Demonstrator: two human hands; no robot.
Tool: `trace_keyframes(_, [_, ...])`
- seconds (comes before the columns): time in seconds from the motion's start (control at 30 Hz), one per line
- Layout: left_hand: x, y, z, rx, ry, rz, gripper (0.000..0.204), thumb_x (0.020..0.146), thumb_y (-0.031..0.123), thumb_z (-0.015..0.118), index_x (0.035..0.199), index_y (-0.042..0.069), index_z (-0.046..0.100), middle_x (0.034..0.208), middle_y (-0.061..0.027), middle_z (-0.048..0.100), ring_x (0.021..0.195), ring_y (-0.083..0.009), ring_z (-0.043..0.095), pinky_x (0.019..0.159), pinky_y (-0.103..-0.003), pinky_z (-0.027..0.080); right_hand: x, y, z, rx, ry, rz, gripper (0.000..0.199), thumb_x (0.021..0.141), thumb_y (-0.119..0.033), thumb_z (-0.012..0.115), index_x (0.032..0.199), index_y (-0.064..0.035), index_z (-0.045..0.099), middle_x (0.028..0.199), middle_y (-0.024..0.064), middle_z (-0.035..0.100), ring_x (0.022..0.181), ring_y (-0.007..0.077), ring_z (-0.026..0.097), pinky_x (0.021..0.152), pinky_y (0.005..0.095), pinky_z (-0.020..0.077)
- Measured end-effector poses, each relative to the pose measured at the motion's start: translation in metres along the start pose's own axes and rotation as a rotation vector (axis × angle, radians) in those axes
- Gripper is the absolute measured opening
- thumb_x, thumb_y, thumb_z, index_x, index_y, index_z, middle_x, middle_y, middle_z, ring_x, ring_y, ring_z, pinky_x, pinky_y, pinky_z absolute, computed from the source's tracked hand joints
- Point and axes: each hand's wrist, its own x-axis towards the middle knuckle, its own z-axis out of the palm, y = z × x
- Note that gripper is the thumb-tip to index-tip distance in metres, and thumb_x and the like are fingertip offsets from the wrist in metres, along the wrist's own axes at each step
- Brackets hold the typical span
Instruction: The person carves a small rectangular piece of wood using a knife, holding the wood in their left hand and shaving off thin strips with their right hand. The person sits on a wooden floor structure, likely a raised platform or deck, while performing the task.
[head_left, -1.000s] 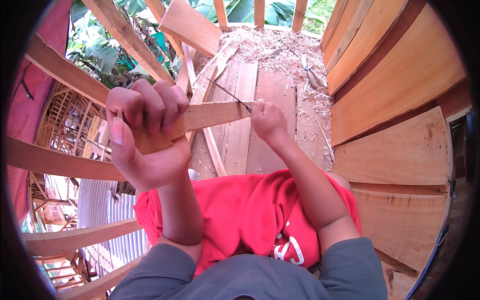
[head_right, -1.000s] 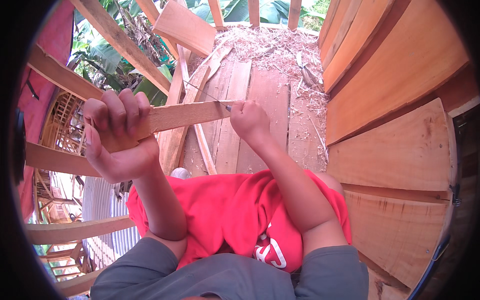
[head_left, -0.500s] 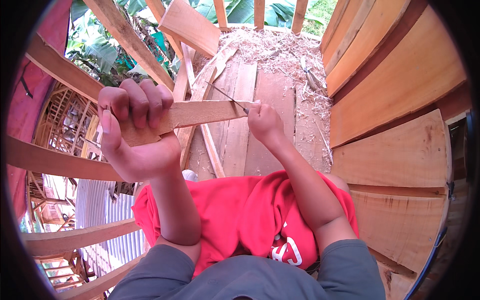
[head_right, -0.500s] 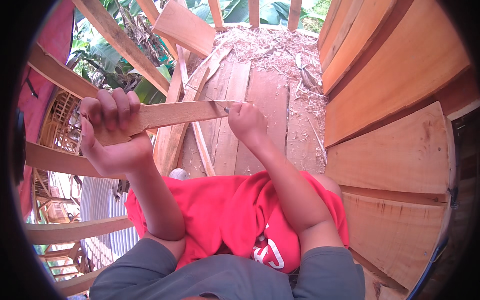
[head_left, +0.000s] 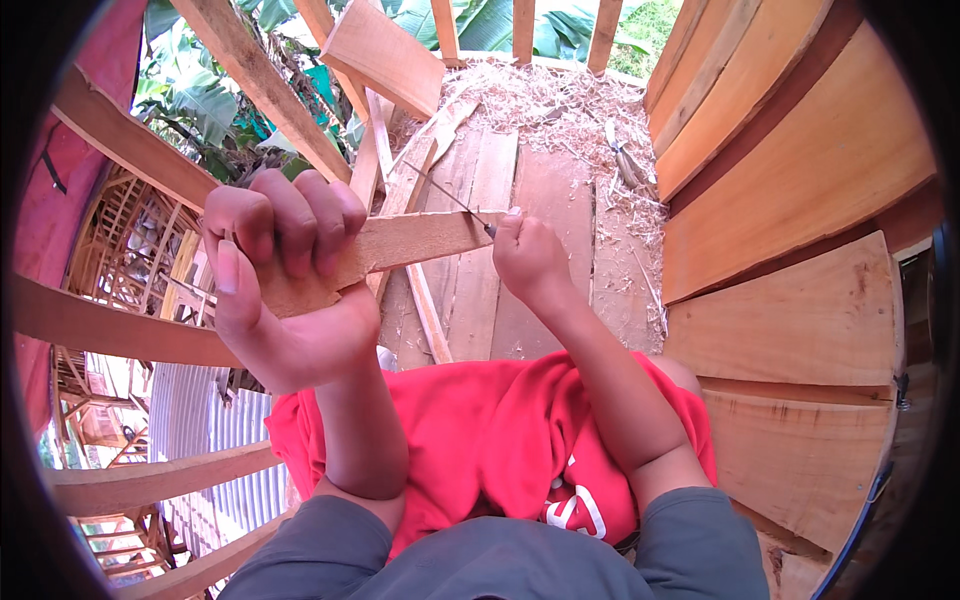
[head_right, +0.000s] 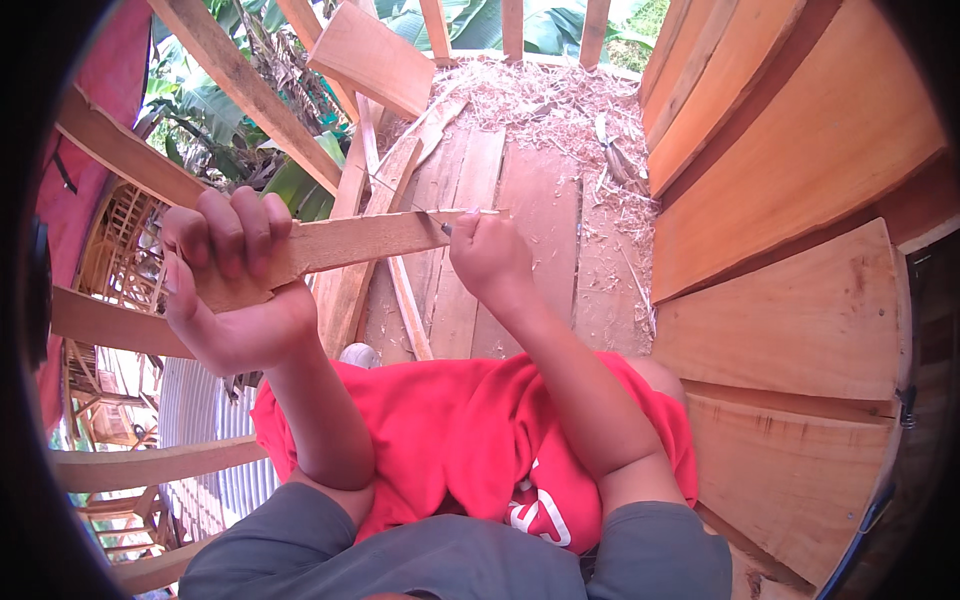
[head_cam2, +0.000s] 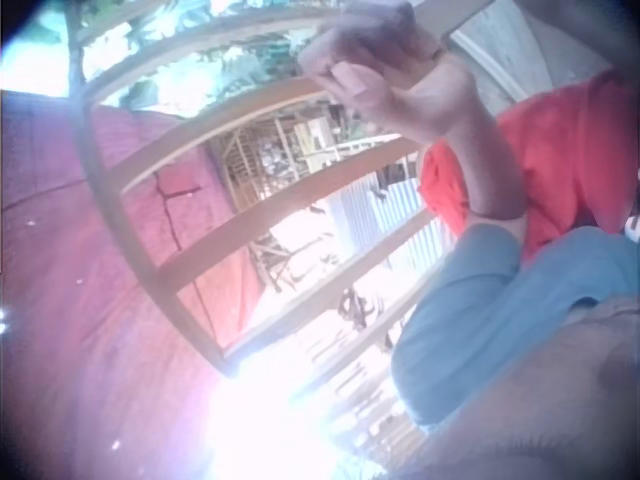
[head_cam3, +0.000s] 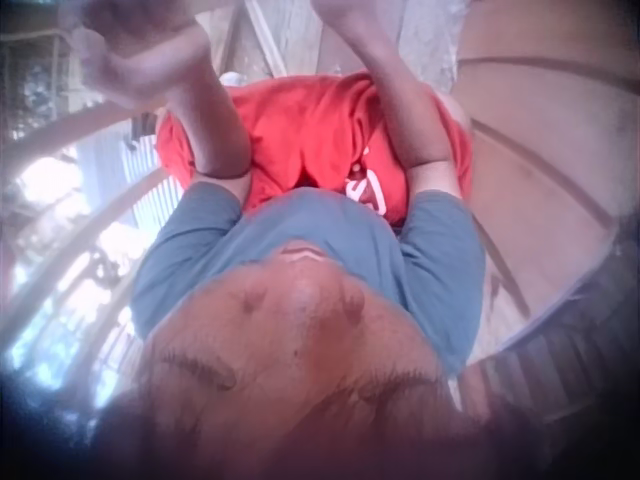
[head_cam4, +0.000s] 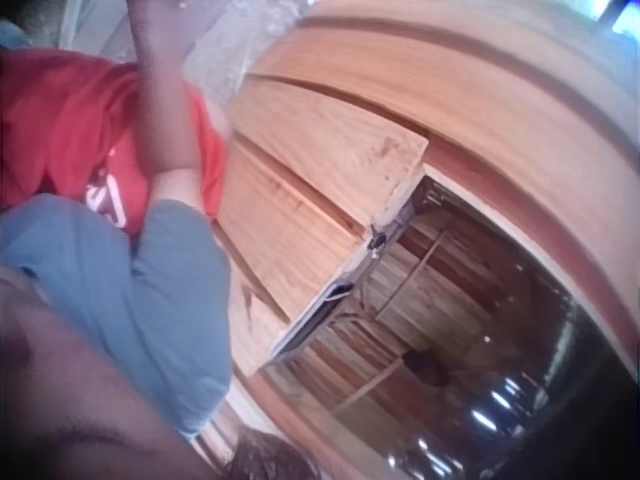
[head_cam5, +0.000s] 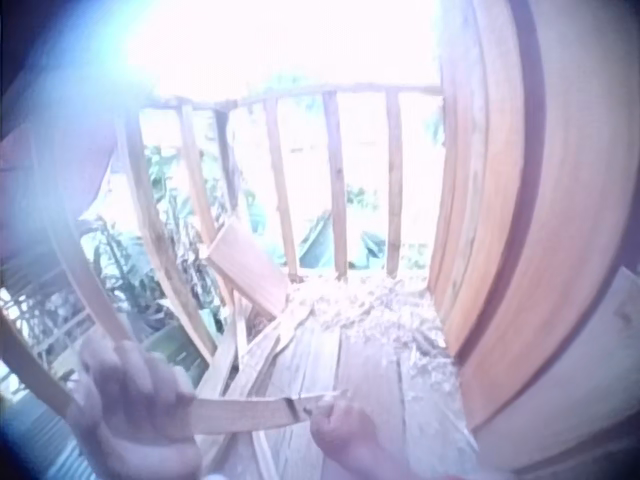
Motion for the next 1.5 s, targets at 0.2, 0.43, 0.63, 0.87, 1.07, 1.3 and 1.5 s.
trace_keyframes(0.2, [-0.002, 0.002, 0.002, -0.025, -0.072, -0.009, 0.028, 0.087, 0.032, 0.052, 0.079, 0.014, 0.032, 0.068, 0.0003, 0.028, 0.059, -0.0121, 0.028, 0.06, -0.03, 0.025, 0.0, 0.014, -0.006, -0.133, 0.039, 0.028, 0.054, 0.097, -0.029, 0.035, 0.068, 0.0042, 0.066, 0.064, 0.0268, 0.062, 0.068, 0.0454, 0.064, 0.069, 0.0537, 0.051])
trace_keyframes(0.43, [-0.011, -0.001, 0.021, -0.023, -0.162, 0.015, 0.035, 0.092, 0.037, 0.051, 0.078, 0.011, 0.032, 0.065, -0.0005, 0.029, 0.056, -0.0119, 0.027, 0.056, -0.031, 0.026, 0.003, 0.021, -0.003, 0.125, -0.084, 0.032, 0.055, 0.097, -0.03, 0.033, 0.07, 0.0046, 0.066, 0.068, 0.0266, 0.063, 0.07, 0.0459, 0.063, 0.071, 0.053, 0.0508])
trace_keyframes(0.63, [-0.001, 0.002, -0.005, -0.009, -0.044, 0.001, 0.027, 0.088, 0.032, 0.051, 0.081, 0.014, 0.033, 0.068, -0.0003, 0.028, 0.06, -0.0129, 0.028, 0.06, -0.031, 0.026, -0.003, -0.014, -0.016, -0.064, -0.067, 0.037, 0.055, 0.097, -0.031, 0.032, 0.071, 0.0044, 0.066, 0.071, 0.0271, 0.063, 0.071, 0.0459, 0.063, 0.072, 0.0528, 0.0507])
trace_keyframes(0.87, [-0.004, 0.001, -0.003, -0.04, -0.118, -0.007, 0.027, 0.089, 0.033, 0.051, 0.081, 0.014, 0.032, 0.069, -0.0002, 0.029, 0.06, -0.0127, 0.028, 0.06, -0.031, 0.025, -0.009, -0.029, -0.03, -0.04, -0.104, 0.054, 0.055, 0.096, -0.03, 0.032, 0.074, 0.0053, 0.068, 0.073, 0.0276, 0.064, 0.073, 0.0452, 0.065, 0.074, 0.0523, 0.0517])
trace_keyframes(1.07, [-0.006, 0.004, 0.007, -0.018, -0.136, -0.022, 0.028, 0.089, 0.033, 0.051, 0.081, 0.014, 0.032, 0.068, 0.0001, 0.029, 0.06, -0.0123, 0.028, 0.06, -0.03, 0.025, -0.003, -0.008, -0.025, -0.215, -0.061, 0.071, 0.053, 0.095, -0.03, 0.034, 0.075, 0.0055, 0.068, 0.074, 0.0271, 0.065, 0.072, 0.0446, 0.065, 0.074, 0.0517, 0.0521])
trace_keyframes(1.3, [-0.003, 0.002, 0.012, -0.004, -0.172, 0.0, 0.029, 0.089, 0.034, 0.051, 0.08, 0.014, 0.032, 0.067, 0.0002, 0.03, 0.059, -0.0119, 0.029, 0.059, -0.03, 0.027, 0.004, 0.002, -0.019, -0.15, -0.027, 0.088, 0.054, 0.095, -0.033, 0.034, 0.076, 0.005, 0.068, 0.074, 0.0274, 0.065, 0.073, 0.0447, 0.065, 0.076, 0.0526, 0.0509])
trace_keyframes(1.5, [-0.004, 0.001, 0.011, -0.023, -0.222, 0.001, 0.031, 0.09, 0.034, 0.052, 0.078, 0.015, 0.031, 0.066, 0.0002, 0.03, 0.057, -0.0117, 0.029, 0.057, -0.03, 0.027, 0.008, 0.008, -0.02, -0.148, -0.046, 0.131, 0.055, 0.095, -0.033, 0.033, 0.074, 0.0044, 0.068, 0.074, 0.0278, 0.064, 0.074, 0.0465, 0.064, 0.078, 0.0538, 0.0494])
